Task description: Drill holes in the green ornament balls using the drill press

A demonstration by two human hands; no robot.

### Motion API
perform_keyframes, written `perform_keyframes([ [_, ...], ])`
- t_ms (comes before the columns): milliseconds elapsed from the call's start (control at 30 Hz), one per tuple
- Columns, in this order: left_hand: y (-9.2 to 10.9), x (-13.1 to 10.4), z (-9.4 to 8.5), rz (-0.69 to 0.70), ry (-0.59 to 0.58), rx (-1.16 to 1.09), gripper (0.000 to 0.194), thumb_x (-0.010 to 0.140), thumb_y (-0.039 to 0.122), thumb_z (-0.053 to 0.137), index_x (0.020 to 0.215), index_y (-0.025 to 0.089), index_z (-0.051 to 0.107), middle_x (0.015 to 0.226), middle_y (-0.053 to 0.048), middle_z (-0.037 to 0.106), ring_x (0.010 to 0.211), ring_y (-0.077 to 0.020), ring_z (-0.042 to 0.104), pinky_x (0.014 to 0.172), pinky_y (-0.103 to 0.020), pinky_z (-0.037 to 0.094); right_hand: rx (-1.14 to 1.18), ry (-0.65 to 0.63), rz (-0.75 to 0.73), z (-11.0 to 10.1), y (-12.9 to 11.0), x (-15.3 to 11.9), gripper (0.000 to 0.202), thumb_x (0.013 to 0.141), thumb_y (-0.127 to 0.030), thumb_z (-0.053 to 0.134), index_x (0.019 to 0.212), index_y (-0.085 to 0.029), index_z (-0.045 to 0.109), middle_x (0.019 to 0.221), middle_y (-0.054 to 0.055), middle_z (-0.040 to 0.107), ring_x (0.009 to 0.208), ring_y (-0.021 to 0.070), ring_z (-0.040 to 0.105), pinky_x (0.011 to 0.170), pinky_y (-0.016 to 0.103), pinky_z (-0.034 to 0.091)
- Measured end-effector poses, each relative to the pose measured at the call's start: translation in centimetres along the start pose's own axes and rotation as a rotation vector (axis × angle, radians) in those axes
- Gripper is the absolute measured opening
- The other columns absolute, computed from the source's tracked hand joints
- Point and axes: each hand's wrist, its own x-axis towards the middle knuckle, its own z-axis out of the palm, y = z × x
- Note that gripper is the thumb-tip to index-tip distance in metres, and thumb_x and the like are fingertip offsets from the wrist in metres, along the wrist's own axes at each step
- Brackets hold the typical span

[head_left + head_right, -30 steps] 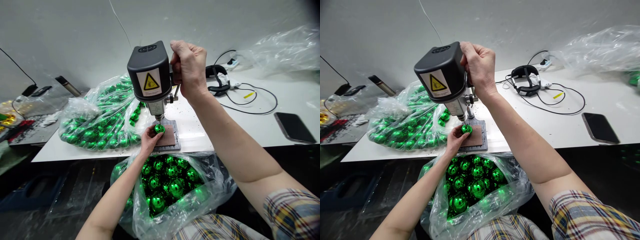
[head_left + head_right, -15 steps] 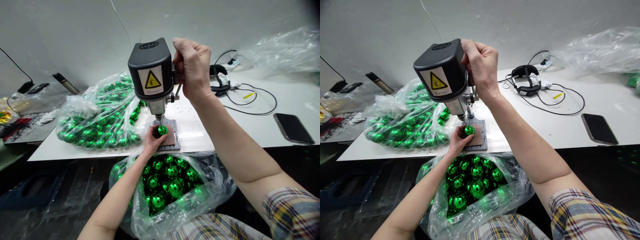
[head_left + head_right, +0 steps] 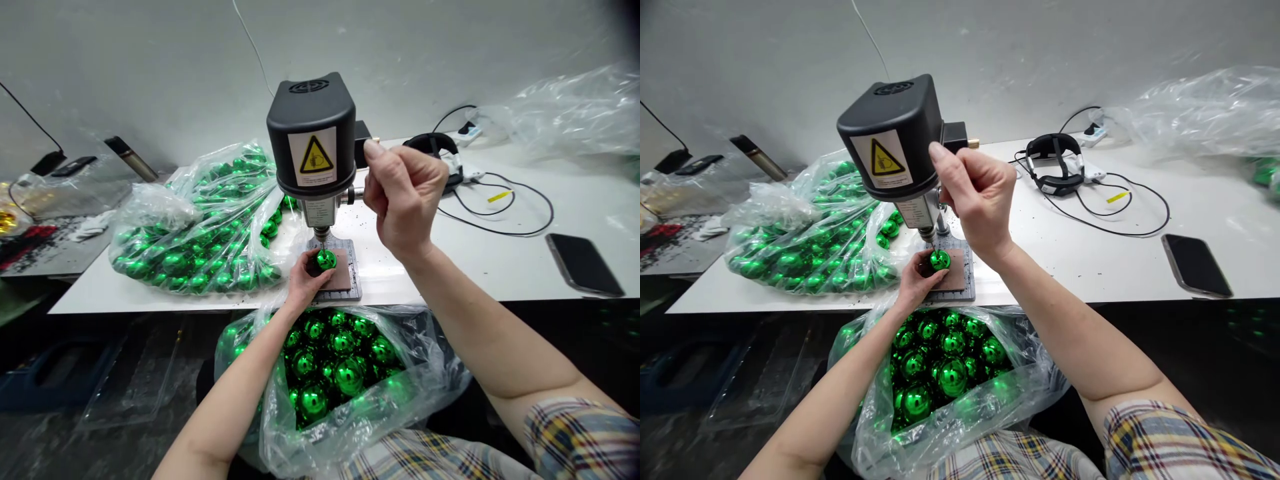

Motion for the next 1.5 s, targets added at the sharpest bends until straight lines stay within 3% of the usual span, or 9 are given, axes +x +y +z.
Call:
perform_keyframes([
  [600,-0.7,-0.1,-0.2,0.033,-0.027,-0.048,0.057,0.066,0.028,0.086,0.117,0.020,0.063,0.112,-0.010,0.070,0.104,-0.0242,0.065,0.099,-0.042,0.050,-0.063,-0.267,-0.456,-2.6,3.5,-3.9,0.047,0.077,-0.011,0.059,0.046,-0.020,0.026,0.039,-0.006,0.025,0.034,0.0067,0.022,0.039,0.030,0.019],
  [667,-0.7,0.0,0.0,0.026,-0.027,-0.061,0.056,0.066,0.027,0.087,0.117,0.020,0.063,0.111,-0.009,0.070,0.104,-0.0239,0.065,0.099,-0.042,0.050,-0.058,-0.239,-0.419,-2.1,3.0,-3.4,0.050,0.081,-0.016,0.060,0.045,-0.020,0.026,0.038,-0.006,0.026,0.033,0.0075,0.024,0.039,0.030,0.019],
  [800,0.1,0.1,0.3,0.009,0.012,-0.011,0.053,0.065,0.026,0.086,0.112,0.020,0.063,0.105,-0.008,0.070,0.098,-0.0231,0.066,0.092,-0.040,0.052,-0.064,0.035,-0.124,-0.3,1.0,-0.1,0.049,0.088,-0.036,0.065,0.047,-0.022,0.042,0.042,-0.004,0.040,0.037,0.0093,0.036,0.038,0.029,0.024],
  [933,3.8,-1.5,-1.2,0.018,0.129,0.164,0.047,0.061,0.025,0.086,0.102,0.019,0.063,0.094,-0.006,0.068,0.083,-0.0198,0.063,0.078,-0.033,0.051,-0.051,-0.014,0.135,1.0,0.2,3.7,0.051,0.090,-0.057,0.060,0.054,-0.024,0.045,0.044,-0.005,0.035,0.037,0.0076,0.025,0.035,0.028,0.021],
  [1000,6.5,-3.8,-2.9,-0.003,-0.024,0.321,0.044,0.064,0.030,0.084,0.102,0.019,0.064,0.090,-0.005,0.068,0.077,-0.0190,0.062,0.073,-0.031,0.048,-0.054,-0.027,0.182,1.1,0.4,4.6,0.053,0.088,-0.063,0.059,0.055,-0.024,0.044,0.045,-0.005,0.035,0.037,0.0082,0.025,0.035,0.028,0.021],
  [1167,11.5,-11.3,-7.0,-0.139,-0.964,0.882,0.056,0.060,0.057,0.083,0.097,0.018,0.067,0.076,-0.006,0.069,0.066,-0.0248,0.064,0.061,-0.031,0.043,-0.011,0.003,0.195,0.9,0.9,4.4,0.053,0.084,-0.063,0.064,0.053,-0.024,0.045,0.045,-0.003,0.036,0.037,0.0094,0.027,0.035,0.029,0.019],
  [1233,12.2,-12.9,-7.8,-0.134,-1.109,1.001,0.066,0.054,0.071,0.080,0.090,0.018,0.067,0.070,-0.006,0.067,0.064,-0.0264,0.065,0.059,-0.031,0.043,0.007,0.021,0.178,1.0,0.8,4.2,0.052,0.083,-0.058,0.068,0.051,-0.024,0.046,0.044,-0.003,0.035,0.036,0.0092,0.026,0.034,0.029,0.018],
  [1367,12.2,-9.9,-8.1,0.004,-0.896,0.916,0.055,0.070,0.072,0.069,0.086,0.020,0.068,0.070,-0.006,0.066,0.063,-0.0225,0.062,0.060,-0.030,0.044,0.054,0.046,0.141,1.2,0.6,4.0,0.048,0.085,-0.048,0.071,0.051,-0.022,0.047,0.043,-0.005,0.033,0.035,0.0070,0.024,0.034,0.029,0.016],
  [1500,9.8,-0.2,-6.7,0.129,-0.490,0.969,0.031,0.100,0.035,0.042,0.096,0.019,0.068,0.083,-0.007,0.068,0.076,-0.0203,0.063,0.076,-0.032,0.048,0.082,0.035,0.111,1.3,0.5,3.9,0.047,0.088,-0.043,0.068,0.052,-0.021,0.049,0.043,-0.006,0.034,0.034,0.0048,0.025,0.033,0.026,0.017],
])
